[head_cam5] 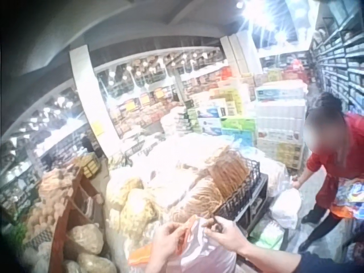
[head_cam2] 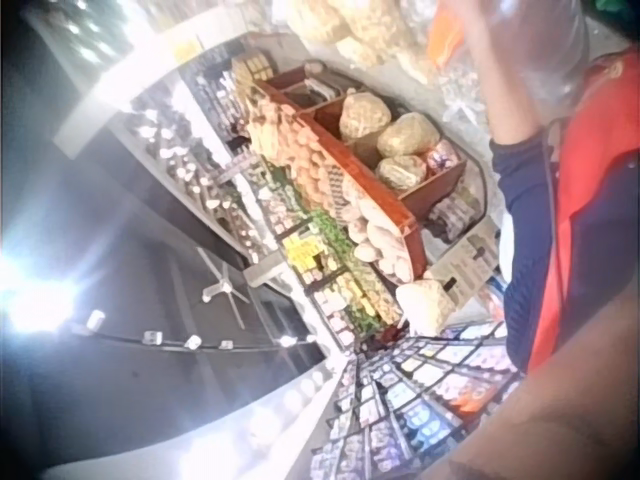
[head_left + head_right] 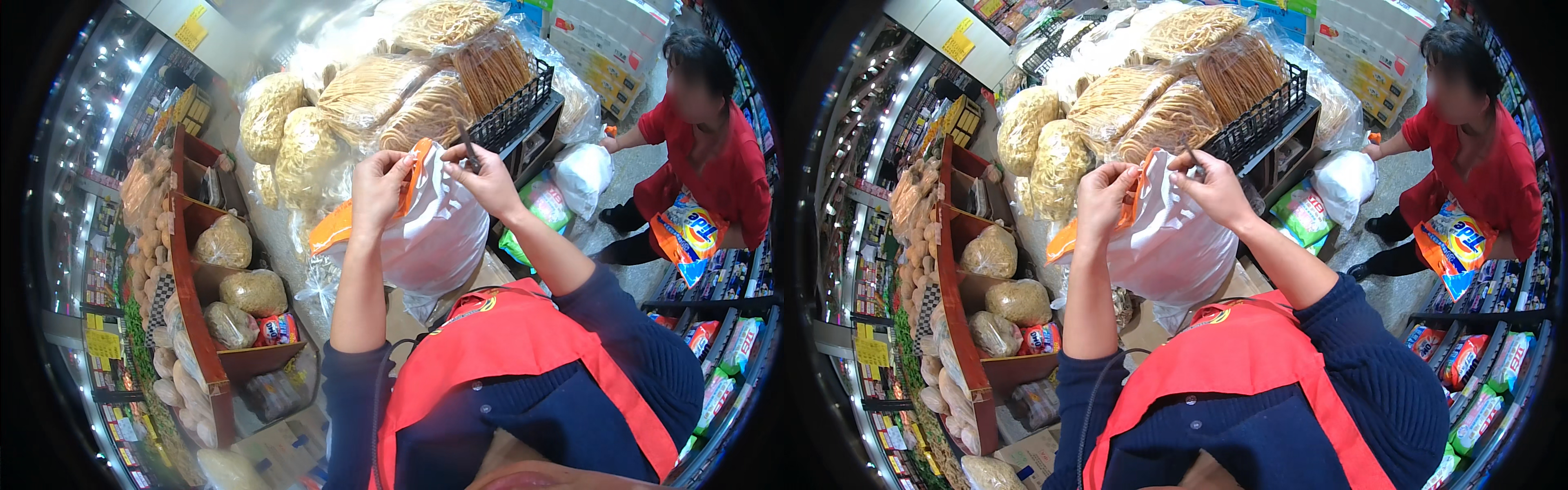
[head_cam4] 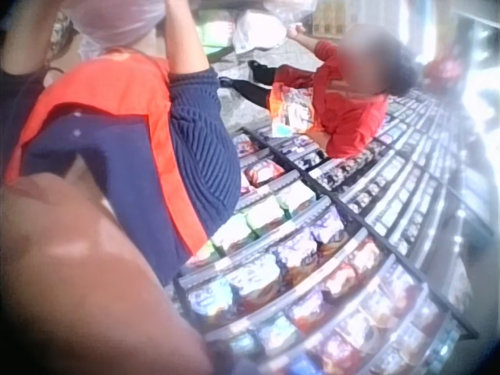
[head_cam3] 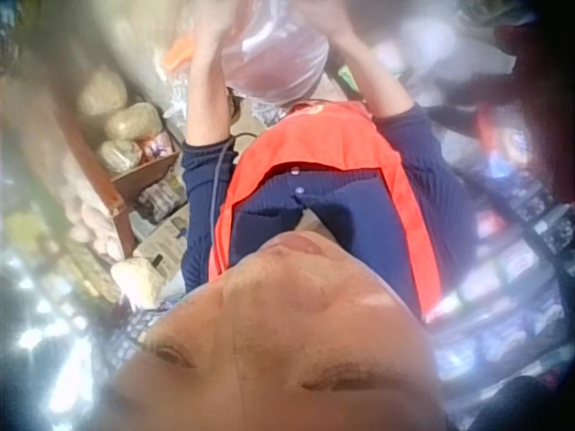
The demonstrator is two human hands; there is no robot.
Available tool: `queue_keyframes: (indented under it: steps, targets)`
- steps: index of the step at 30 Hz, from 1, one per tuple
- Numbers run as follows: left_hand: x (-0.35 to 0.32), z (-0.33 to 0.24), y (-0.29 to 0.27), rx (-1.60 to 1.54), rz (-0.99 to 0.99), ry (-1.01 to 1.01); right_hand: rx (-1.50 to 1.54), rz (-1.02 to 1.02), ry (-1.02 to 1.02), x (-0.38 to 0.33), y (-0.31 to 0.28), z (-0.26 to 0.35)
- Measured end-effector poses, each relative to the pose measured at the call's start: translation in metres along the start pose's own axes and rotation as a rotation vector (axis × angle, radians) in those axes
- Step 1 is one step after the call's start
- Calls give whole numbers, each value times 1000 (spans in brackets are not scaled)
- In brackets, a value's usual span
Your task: The person packs various packaged goods into plastic bags using a handheld cutter to open them. They handle multiple items including detergent and noodles, cutting open packages and placing contents into bags while working in a store aisle.
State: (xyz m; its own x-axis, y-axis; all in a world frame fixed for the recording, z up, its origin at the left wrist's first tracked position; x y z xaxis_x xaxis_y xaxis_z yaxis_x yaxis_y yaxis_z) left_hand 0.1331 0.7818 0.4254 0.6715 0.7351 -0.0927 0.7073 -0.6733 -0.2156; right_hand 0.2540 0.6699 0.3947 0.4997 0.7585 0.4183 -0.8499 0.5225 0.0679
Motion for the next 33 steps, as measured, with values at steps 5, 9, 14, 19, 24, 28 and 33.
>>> queue_keyframes:
  steps: [5, 9, 14, 19, 24, 28, 33]
  targets:
    - [-1, 6, 12, -175, 227, -39, -147, 7, -91, 6, 12, 4]
    - [-5, 21, 13, -524, 348, -214, -115, 27, -68, 10, 16, 2]
    - [-68, -5, 0, -291, 318, -16, -41, -16, -24, -3, -3, 17]
    - [-156, -52, -96, 334, -348, 469, -92, 137, 47, -19, -1, 49]
    - [-141, -13, -150, 350, -504, 318, -482, 597, -85, -27, 54, 81]
    - [-130, 9, -139, 472, -471, 213, -385, 793, -278, -24, 100, 100]
    - [-147, 10, -111, 892, -609, 327, -271, 667, -331, -12, 138, 93]
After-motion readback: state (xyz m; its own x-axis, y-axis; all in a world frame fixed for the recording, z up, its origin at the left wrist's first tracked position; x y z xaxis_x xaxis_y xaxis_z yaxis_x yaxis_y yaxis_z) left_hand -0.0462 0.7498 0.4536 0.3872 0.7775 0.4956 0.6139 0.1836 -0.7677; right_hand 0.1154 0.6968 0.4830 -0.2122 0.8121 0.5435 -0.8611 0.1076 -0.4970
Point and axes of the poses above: each hand's wrist, its own x-axis towards the middle knuckle, its own y-axis out of the palm, z = x × y, the point moved 8 cm from there along x, towards the middle knuckle, and after that the axes turned 8 degrees about -y, right-handed, at the moved point
